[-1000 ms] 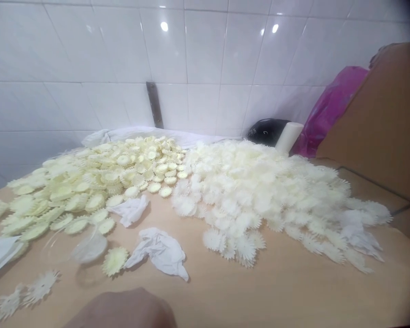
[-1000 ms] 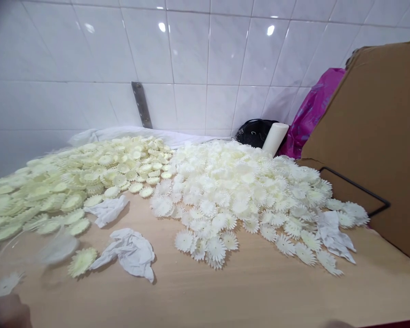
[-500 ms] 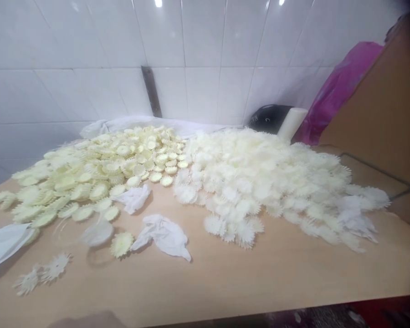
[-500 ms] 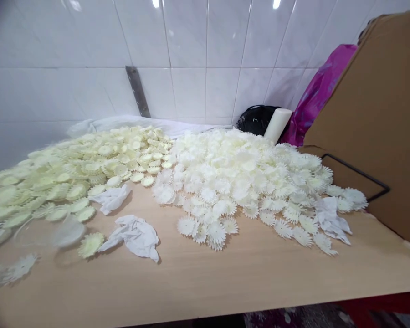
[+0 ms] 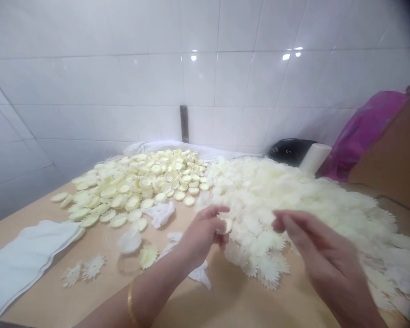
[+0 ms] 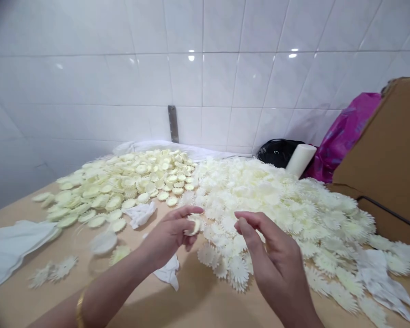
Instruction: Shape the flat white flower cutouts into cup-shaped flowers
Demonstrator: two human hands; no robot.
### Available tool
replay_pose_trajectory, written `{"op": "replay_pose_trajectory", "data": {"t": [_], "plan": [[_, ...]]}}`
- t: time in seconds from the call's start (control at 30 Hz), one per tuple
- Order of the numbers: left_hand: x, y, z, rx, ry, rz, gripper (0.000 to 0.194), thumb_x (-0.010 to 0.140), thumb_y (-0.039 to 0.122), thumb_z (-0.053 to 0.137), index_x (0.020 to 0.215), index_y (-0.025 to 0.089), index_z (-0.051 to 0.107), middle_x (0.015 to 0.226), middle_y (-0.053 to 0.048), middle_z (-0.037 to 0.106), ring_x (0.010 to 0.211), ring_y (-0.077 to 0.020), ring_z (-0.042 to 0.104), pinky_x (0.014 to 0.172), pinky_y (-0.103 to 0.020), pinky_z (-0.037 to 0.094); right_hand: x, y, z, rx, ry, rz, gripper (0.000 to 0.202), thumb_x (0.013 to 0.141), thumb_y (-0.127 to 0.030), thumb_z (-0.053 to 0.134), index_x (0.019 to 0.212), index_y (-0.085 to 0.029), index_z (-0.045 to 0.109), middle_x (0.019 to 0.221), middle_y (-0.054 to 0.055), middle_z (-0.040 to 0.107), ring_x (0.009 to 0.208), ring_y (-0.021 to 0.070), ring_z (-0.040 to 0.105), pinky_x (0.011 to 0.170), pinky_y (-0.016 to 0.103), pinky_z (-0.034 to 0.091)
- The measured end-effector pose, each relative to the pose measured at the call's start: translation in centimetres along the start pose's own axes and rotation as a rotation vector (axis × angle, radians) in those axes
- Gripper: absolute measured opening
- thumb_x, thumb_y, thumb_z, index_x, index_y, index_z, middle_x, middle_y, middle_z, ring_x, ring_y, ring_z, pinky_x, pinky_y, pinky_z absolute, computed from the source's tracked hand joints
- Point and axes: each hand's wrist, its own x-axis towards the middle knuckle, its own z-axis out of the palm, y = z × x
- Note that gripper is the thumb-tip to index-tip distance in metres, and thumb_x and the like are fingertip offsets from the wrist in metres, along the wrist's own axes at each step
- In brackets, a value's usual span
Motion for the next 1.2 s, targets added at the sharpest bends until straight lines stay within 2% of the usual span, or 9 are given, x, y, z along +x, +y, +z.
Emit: {"op": "replay_pose_trajectory", "data": {"t": [0.1,0.2,0.3,0.5,0.73,0.83,0.93,1.07,1.2], "plan": [[3.5,-0.9,0.2,-0.102,0.016,-0.071,0.042,0.06,0.002,0.055,0.1,0.012,0.046,0.053,0.002,0.049,0.045,-0.0108,0.05,0.046,-0.024,0.041,3.2,0.0,3.0,0.09,-0.146,0.041,0.021,0.08,-0.036,0.049,0.077,-0.019,0.06,0.07,0.002,0.062,0.068,0.0174,0.057,0.062,0.025,0.045],[5.8,-2.2,-0.1,-0.141,0.012,-0.015,0.027,0.061,0.005,0.06,0.085,0.011,0.05,0.053,0.0,0.051,0.045,-0.0101,0.051,0.046,-0.023,0.042,5.3,1.1,5.2,0.213,-0.22,0.086,0.022,0.078,-0.036,0.05,0.071,-0.017,0.058,0.064,0.002,0.059,0.066,0.0166,0.056,0.064,0.026,0.045],[7.2,-3.2,-0.5,-0.132,0.023,0.065,0.018,0.062,0.016,0.065,0.072,0.012,0.051,0.052,0.0,0.05,0.044,-0.0096,0.052,0.043,-0.021,0.041,6.4,2.3,6.8,0.28,-0.283,0.086,0.022,0.076,-0.037,0.052,0.076,-0.016,0.059,0.071,0.003,0.061,0.07,0.0171,0.056,0.066,0.027,0.044],[8.1,-4.2,-0.9,-0.131,0.112,0.141,0.024,0.061,0.026,0.066,0.061,0.016,0.044,0.046,0.005,0.045,0.036,-0.0082,0.047,0.035,-0.019,0.036,6.2,3.4,9.1,0.368,-0.398,0.181,0.03,0.069,-0.041,0.059,0.084,-0.015,0.058,0.082,0.006,0.062,0.076,0.0193,0.056,0.067,0.03,0.045],[7.9,-4.3,-0.6,-0.073,0.125,0.142,0.028,0.062,0.032,0.065,0.058,0.016,0.041,0.044,0.006,0.041,0.032,-0.0059,0.041,0.032,-0.018,0.031,5.9,3.6,9.0,0.473,-0.502,0.19,0.026,0.07,-0.04,0.059,0.08,-0.016,0.057,0.075,0.003,0.06,0.071,0.0165,0.055,0.067,0.029,0.045],[8.0,-4.4,-0.7,-0.088,0.088,0.148,0.028,0.064,0.037,0.064,0.067,0.015,0.047,0.055,0.003,0.049,0.039,-0.0072,0.048,0.038,-0.019,0.038,5.8,3.7,9.0,0.482,-0.489,0.219,0.021,0.072,-0.037,0.058,0.075,-0.016,0.054,0.069,0.001,0.056,0.064,0.0141,0.053,0.061,0.027,0.044],[7.9,-4.5,-0.6,-0.148,0.056,0.133,0.03,0.065,0.039,0.063,0.079,0.016,0.049,0.064,0.001,0.053,0.047,-0.0093,0.054,0.046,-0.022,0.043,5.5,4.0,9.1,0.443,-0.38,0.199,0.018,0.073,-0.033,0.056,0.068,-0.017,0.05,0.064,-0.001,0.052,0.059,0.0124,0.049,0.057,0.024,0.041],[7.4,-4.5,0.0,-0.22,-0.016,0.094,0.029,0.066,0.038,0.063,0.074,0.015,0.048,0.059,0.0,0.053,0.049,-0.0109,0.055,0.046,-0.022,0.043,5.3,4.4,9.1,0.364,-0.229,0.169,0.015,0.075,-0.029,0.053,0.066,-0.018,0.047,0.062,-0.001,0.05,0.06,0.0127,0.047,0.057,0.024,0.04],[7.3,-4.9,0.1,-0.225,-0.011,0.093,0.027,0.066,0.035,0.064,0.073,0.015,0.048,0.057,-0.001,0.054,0.049,-0.0112,0.056,0.046,-0.021,0.042,5.0,4.4,9.2,0.298,-0.233,0.163,0.016,0.075,-0.029,0.051,0.065,-0.018,0.047,0.06,-0.001,0.05,0.058,0.0135,0.047,0.056,0.025,0.039]]}}
